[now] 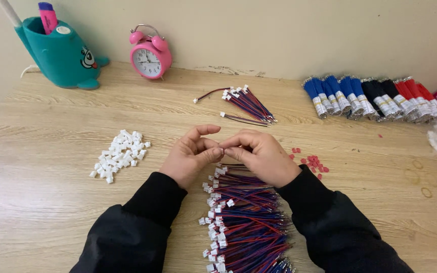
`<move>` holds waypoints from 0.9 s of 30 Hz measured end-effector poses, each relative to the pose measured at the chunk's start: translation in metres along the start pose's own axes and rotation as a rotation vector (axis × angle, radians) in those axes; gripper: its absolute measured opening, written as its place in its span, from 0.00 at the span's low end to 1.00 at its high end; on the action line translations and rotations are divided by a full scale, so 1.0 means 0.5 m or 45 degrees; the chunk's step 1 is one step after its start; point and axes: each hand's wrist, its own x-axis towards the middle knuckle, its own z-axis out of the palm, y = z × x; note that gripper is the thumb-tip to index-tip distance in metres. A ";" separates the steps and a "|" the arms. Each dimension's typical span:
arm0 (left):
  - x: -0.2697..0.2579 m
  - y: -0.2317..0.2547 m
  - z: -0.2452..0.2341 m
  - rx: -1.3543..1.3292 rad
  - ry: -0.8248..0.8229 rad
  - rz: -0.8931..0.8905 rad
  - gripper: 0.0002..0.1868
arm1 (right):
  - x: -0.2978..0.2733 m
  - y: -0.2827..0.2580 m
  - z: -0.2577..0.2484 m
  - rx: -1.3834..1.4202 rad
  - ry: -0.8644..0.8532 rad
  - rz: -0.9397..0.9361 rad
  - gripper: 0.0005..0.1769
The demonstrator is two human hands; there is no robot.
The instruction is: Assembling small electrical wire connectors by manually inserting wires into plastic housings
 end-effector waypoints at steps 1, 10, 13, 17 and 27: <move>0.000 0.001 0.002 0.000 0.002 0.000 0.26 | -0.001 0.008 0.002 0.001 -0.002 -0.001 0.08; -0.007 -0.005 0.022 0.071 0.026 0.068 0.24 | -0.007 0.026 0.011 0.061 0.052 0.125 0.07; 0.006 -0.018 0.012 0.063 0.078 0.109 0.26 | 0.007 0.024 0.004 0.074 0.086 0.170 0.06; 0.005 -0.029 0.009 0.395 0.115 0.004 0.16 | 0.051 0.058 -0.044 -0.335 0.068 0.176 0.07; 0.007 -0.001 0.010 0.574 0.116 0.019 0.12 | 0.134 0.216 -0.052 -1.131 0.068 0.393 0.14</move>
